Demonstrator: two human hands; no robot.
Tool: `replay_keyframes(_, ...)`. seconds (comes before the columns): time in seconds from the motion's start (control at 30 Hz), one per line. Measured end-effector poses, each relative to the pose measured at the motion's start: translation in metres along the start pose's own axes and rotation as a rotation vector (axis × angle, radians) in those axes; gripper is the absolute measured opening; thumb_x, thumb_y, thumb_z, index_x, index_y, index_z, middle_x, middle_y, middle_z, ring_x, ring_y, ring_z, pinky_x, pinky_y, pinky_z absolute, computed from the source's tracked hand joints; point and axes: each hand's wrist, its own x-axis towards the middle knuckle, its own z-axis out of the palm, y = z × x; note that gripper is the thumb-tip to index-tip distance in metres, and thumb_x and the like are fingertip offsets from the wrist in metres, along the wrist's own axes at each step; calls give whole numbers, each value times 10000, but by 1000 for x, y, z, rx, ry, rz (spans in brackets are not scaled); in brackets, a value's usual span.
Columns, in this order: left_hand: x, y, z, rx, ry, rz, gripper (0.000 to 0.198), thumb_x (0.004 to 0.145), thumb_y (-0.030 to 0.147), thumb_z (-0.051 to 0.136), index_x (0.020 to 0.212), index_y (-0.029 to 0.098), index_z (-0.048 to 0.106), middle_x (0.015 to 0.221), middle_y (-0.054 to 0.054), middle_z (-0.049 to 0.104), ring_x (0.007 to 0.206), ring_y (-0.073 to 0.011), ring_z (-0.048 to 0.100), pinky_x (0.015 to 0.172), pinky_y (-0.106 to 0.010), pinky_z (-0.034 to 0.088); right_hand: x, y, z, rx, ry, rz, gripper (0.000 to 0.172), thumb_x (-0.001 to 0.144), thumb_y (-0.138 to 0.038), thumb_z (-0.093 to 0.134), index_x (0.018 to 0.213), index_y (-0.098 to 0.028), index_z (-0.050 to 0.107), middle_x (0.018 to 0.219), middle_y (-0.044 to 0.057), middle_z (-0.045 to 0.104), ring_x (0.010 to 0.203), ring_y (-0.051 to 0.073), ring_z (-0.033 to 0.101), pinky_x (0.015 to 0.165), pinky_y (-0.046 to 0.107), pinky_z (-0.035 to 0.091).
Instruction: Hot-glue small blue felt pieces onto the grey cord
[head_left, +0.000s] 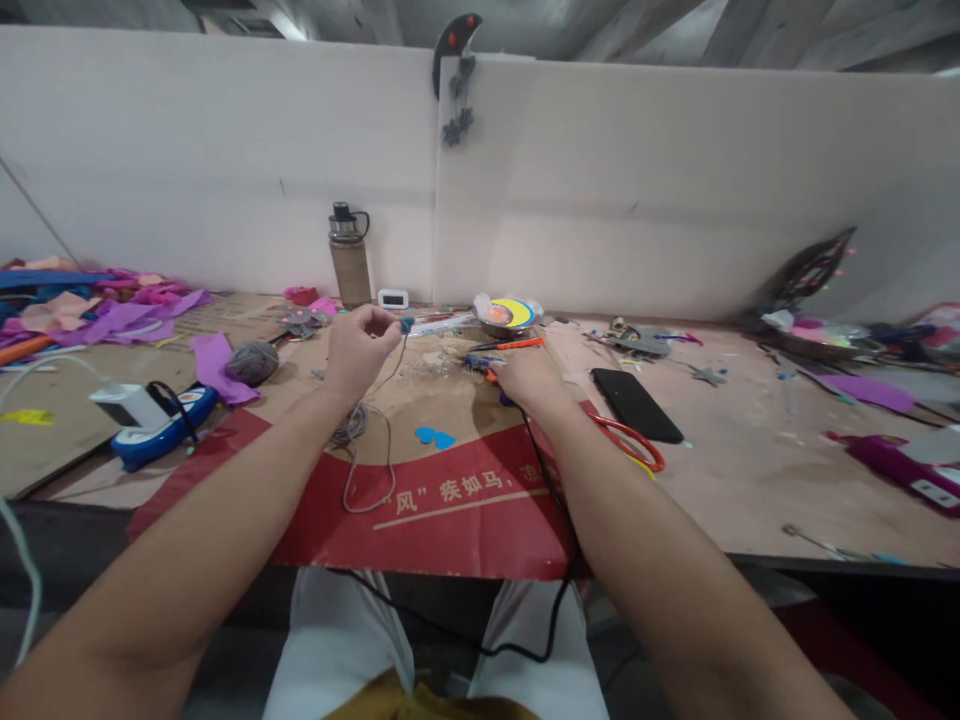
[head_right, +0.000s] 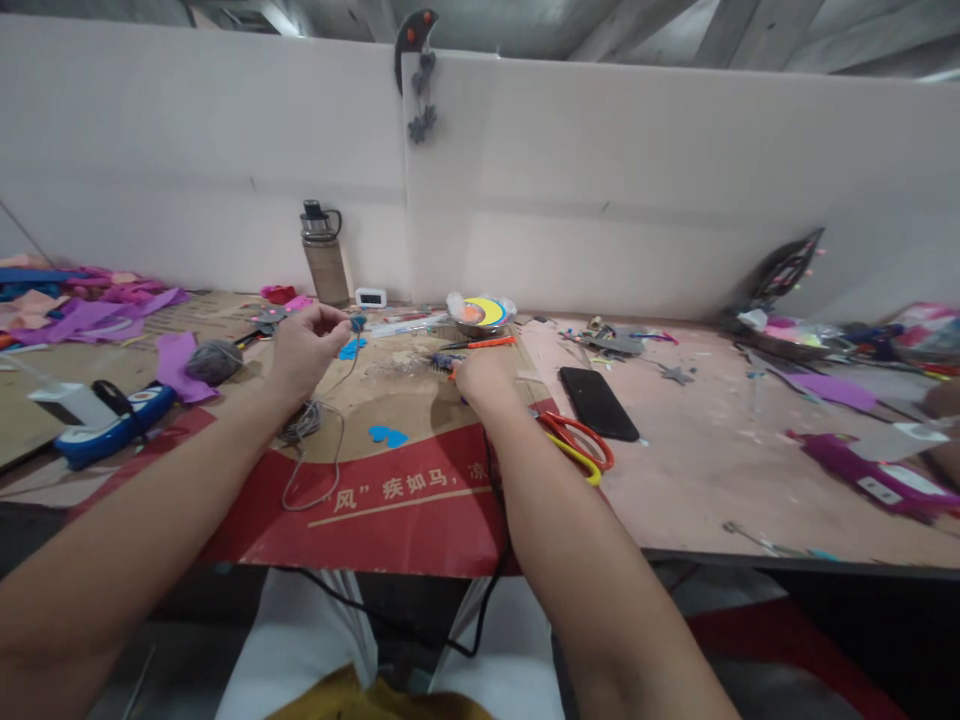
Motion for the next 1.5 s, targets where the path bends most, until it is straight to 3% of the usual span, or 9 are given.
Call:
replay_keyframes(0.1, -2, 5, -1, 114, 6, 164, 18, 710, 182, 624, 703, 190, 609, 721, -8, 591, 612, -121, 491, 635, -263, 405, -4, -20, 0, -48, 132, 70, 301, 717, -294, 660, 590, -240, 393, 734, 111, 603, 973, 289, 596, 830, 410, 440)
replay_keyframes(0.17, -4, 8, -1, 152, -6, 244, 65, 690, 142, 631, 712, 198, 607, 800, -26, 610, 680, -141, 511, 685, -273, 419, -11, -41, 12, 188, 51, 46, 171, 745, -276, 603, 725, -229, 440, 796, 64, 607, 893, 230, 603, 818, 379, 459)
replay_keyframes(0.27, -7, 12, 2, 181, -47, 320, 116, 674, 108, 635, 733, 206, 612, 902, -52, 636, 847, -187, 555, 784, -300, 432, -22, -72, 35, 748, -112, 52, 328, 685, -200, 617, 923, -238, 395, 952, 23, 621, 937, 153, 605, 853, 320, 470)
replay_keyframes(0.43, -10, 13, 5, 146, -76, 345, 76, 695, 124, 617, 702, 195, 589, 905, -54, 653, 868, -182, 578, 763, -288, 435, -33, -92, 45, 1140, -300, 186, 423, 671, -164, 609, 977, -247, 328, 768, -67, 562, 675, 100, 578, 745, 288, 486)
replay_keyframes(0.57, -9, 8, 9, 49, -110, 87, 13, 711, 187, 622, 709, 179, 612, 742, -20, 646, 646, -135, 551, 642, -266, 427, -33, -86, 37, 957, -237, 141, 288, 739, -234, 595, 945, -248, 395, 646, -108, 394, 509, 77, 387, 527, 231, 384)
replay_keyframes(0.67, -8, 5, 13, -114, -185, -111, 65, 701, 234, 643, 694, 173, 622, 634, -9, 624, 591, -134, 554, 611, -264, 433, -32, -82, 33, 647, -50, -19, 125, 782, -234, 578, 840, -221, 468, 638, -79, 398, 557, 88, 377, 545, 237, 337)
replay_keyframes(0.77, -9, 4, 16, -240, -225, -198, 87, 680, 247, 665, 666, 174, 619, 615, -16, 630, 581, -134, 563, 607, -264, 448, -32, -82, 30, 457, 44, -139, 67, 807, -199, 557, 766, -201, 504, 655, -51, 453, 604, 97, 402, 609, 255, 345)
replay_keyframes(1.03, -9, 3, 16, -296, -253, -189, 95, 702, 249, 659, 673, 170, 617, 612, -20, 638, 575, -128, 573, 606, -264, 458, -34, -82, 26, 364, 75, -152, 119, 843, -261, 559, 747, -195, 537, 690, -2, 548, 630, 114, 455, 632, 269, 350)
replay_keyframes(1.5, -9, 3, 17, -369, -363, -203, 70, 701, 233, 641, 666, 173, 629, 585, -13, 618, 564, -122, 547, 578, -259, 416, -34, -81, 24, 231, 152, -158, 177, 818, -279, 606, 688, -196, 520, 658, -10, 542, 605, 105, 436, 598, 261, 318)
